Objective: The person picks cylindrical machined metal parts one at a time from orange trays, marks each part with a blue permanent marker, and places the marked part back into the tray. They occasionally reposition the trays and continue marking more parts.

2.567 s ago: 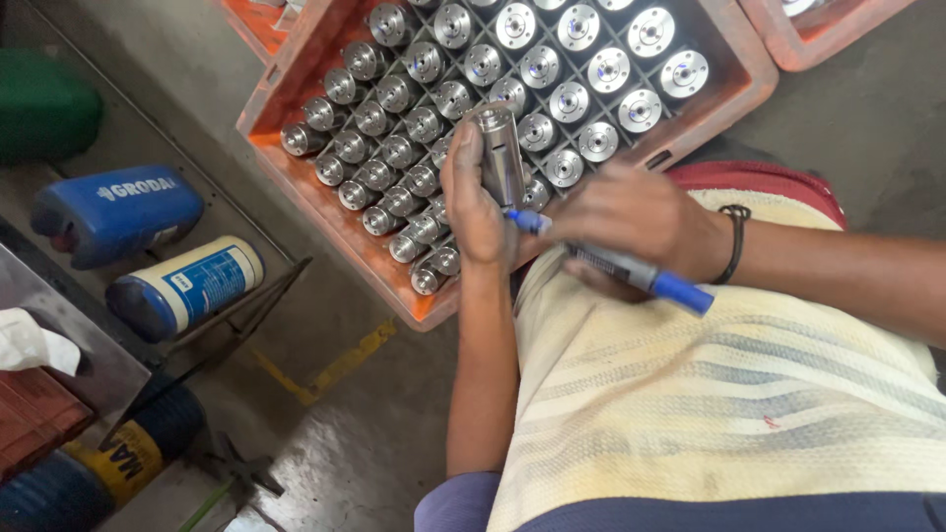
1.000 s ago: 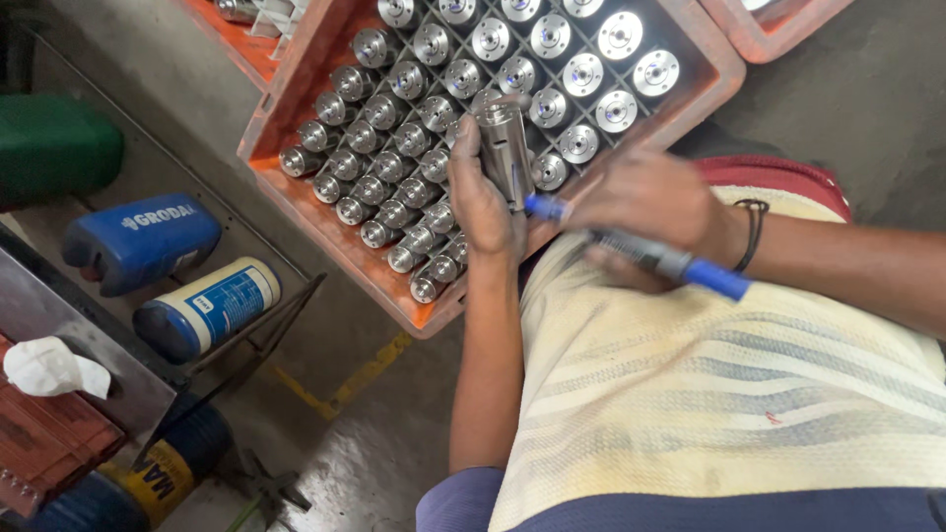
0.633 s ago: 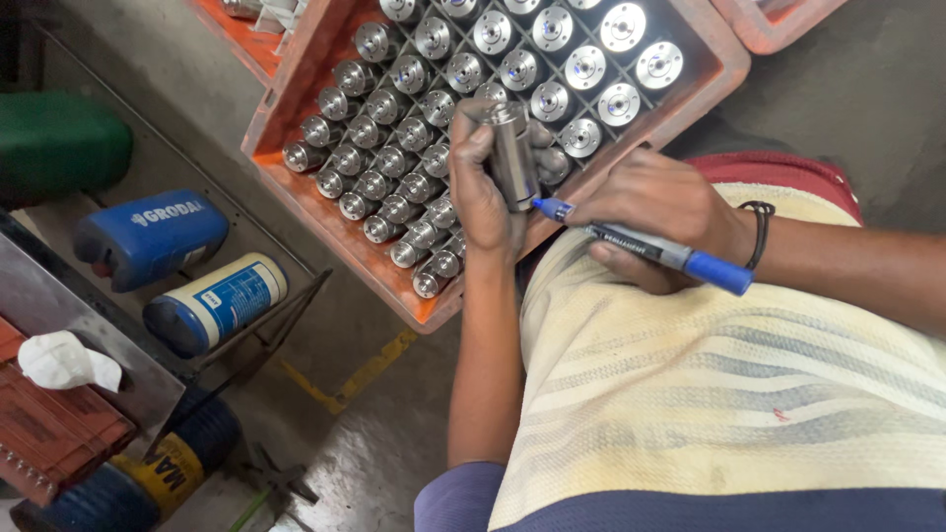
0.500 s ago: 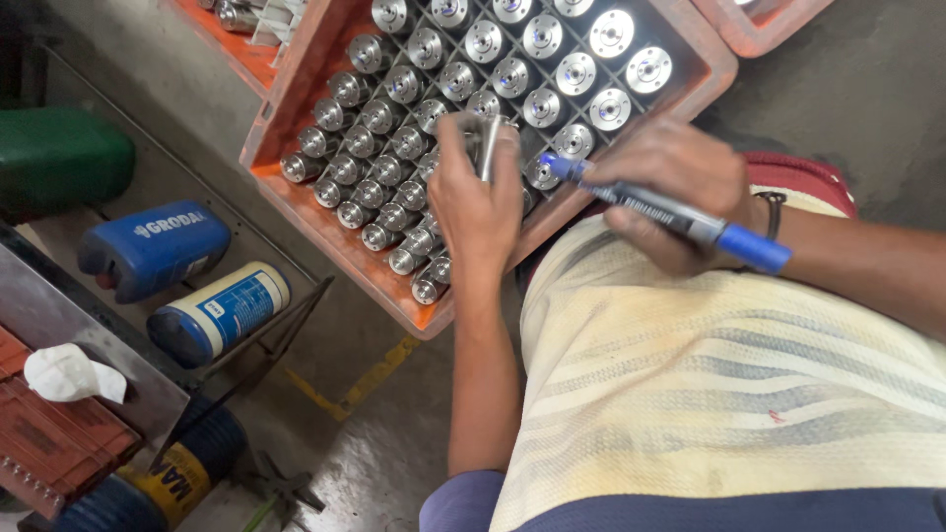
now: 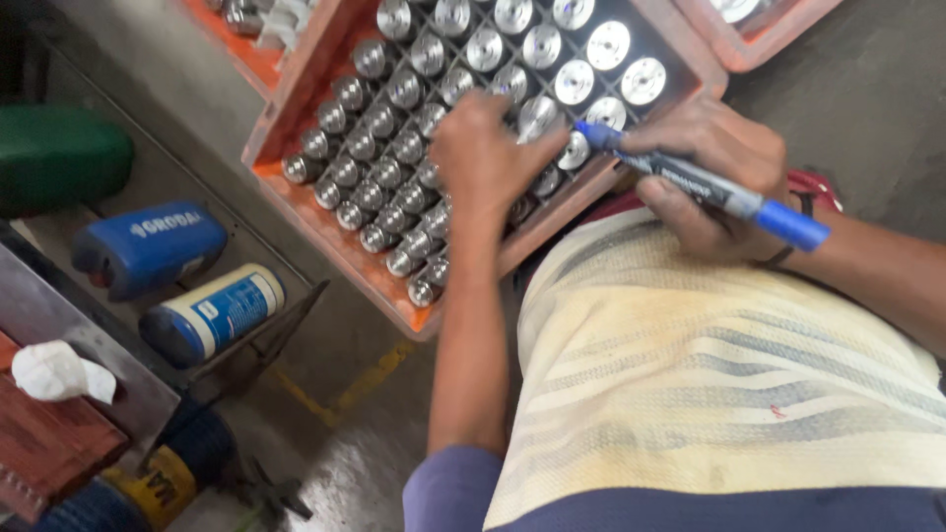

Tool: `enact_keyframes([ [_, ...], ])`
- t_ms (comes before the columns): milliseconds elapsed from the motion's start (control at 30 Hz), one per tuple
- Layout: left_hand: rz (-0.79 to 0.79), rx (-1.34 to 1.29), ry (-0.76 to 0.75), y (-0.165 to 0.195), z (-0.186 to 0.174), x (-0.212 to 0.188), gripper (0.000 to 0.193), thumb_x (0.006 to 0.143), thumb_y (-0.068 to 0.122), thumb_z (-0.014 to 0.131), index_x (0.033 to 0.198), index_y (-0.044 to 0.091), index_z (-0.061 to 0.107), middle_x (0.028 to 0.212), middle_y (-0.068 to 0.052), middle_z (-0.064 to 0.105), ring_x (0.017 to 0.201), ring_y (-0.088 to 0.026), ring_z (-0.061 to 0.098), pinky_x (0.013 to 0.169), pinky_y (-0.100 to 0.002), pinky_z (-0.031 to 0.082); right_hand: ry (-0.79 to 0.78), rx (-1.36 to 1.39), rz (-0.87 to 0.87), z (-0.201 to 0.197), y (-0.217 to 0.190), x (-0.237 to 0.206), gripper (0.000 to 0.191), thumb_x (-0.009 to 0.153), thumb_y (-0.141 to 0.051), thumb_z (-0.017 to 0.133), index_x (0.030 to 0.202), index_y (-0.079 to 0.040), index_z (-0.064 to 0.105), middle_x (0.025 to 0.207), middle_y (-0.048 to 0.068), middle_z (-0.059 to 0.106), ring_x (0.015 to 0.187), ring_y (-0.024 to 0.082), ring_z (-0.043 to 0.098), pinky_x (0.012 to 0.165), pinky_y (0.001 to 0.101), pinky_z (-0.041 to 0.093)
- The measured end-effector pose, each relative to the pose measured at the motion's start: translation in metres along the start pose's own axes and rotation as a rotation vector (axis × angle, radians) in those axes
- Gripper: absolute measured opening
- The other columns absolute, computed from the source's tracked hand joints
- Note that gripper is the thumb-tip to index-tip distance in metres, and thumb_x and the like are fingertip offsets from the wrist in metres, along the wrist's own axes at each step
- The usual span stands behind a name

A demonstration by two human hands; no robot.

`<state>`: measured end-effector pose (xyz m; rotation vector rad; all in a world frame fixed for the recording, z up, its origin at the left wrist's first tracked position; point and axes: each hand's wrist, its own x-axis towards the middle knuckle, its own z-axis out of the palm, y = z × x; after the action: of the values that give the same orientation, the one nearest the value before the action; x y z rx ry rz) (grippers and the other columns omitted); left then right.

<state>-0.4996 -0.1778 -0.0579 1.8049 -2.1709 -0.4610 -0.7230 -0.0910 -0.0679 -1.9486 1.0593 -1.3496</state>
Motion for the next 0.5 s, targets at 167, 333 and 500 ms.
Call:
enact_keyframes([
  [167, 0.082, -0.893, 0.115, -0.024, -0.024, -0.014, 0.043, 0.092, 0.045, 0.075, 0.105, 0.004, 0.073, 0.095, -0.005, 0.068, 0.074, -0.018, 0.060, 0.065, -0.032, 0.048, -0.045, -0.070, -0.123, 0.002, -0.013, 0.009, 0.020, 0.096, -0.017, 0.062, 0.104, 0.000, 0.067, 0.087, 0.014, 0.070, 0.073, 0.024, 0.066, 0.070, 0.0383, 0.053],
  [333, -0.199, -1.541, -0.150, -0.014, 0.045, -0.030, 0.045, 0.121, 0.037, 0.043, 0.128, -0.003, 0.064, 0.095, -0.007, 0.065, 0.072, -0.013, 0.056, 0.067, -0.030, 0.050, -0.048, -0.049, -0.269, 0.014, -0.015, 0.023, 0.018, 0.092, -0.015, 0.067, 0.102, -0.001, 0.070, 0.078, 0.008, 0.070, 0.062, 0.019, 0.059, 0.059, 0.0373, 0.047],
  [500, -0.462, -1.631, 0.008, -0.011, 0.060, -0.043, 0.045, 0.114, 0.036, 0.046, 0.132, -0.003, 0.062, 0.117, -0.006, 0.071, 0.090, -0.008, 0.063, 0.080, -0.022, 0.052, -0.146, -0.057, -0.168, 0.017, -0.008, 0.009, 0.020, 0.096, -0.020, 0.067, 0.105, -0.002, 0.068, 0.085, 0.011, 0.070, 0.072, 0.025, 0.063, 0.068, 0.0409, 0.050],
])
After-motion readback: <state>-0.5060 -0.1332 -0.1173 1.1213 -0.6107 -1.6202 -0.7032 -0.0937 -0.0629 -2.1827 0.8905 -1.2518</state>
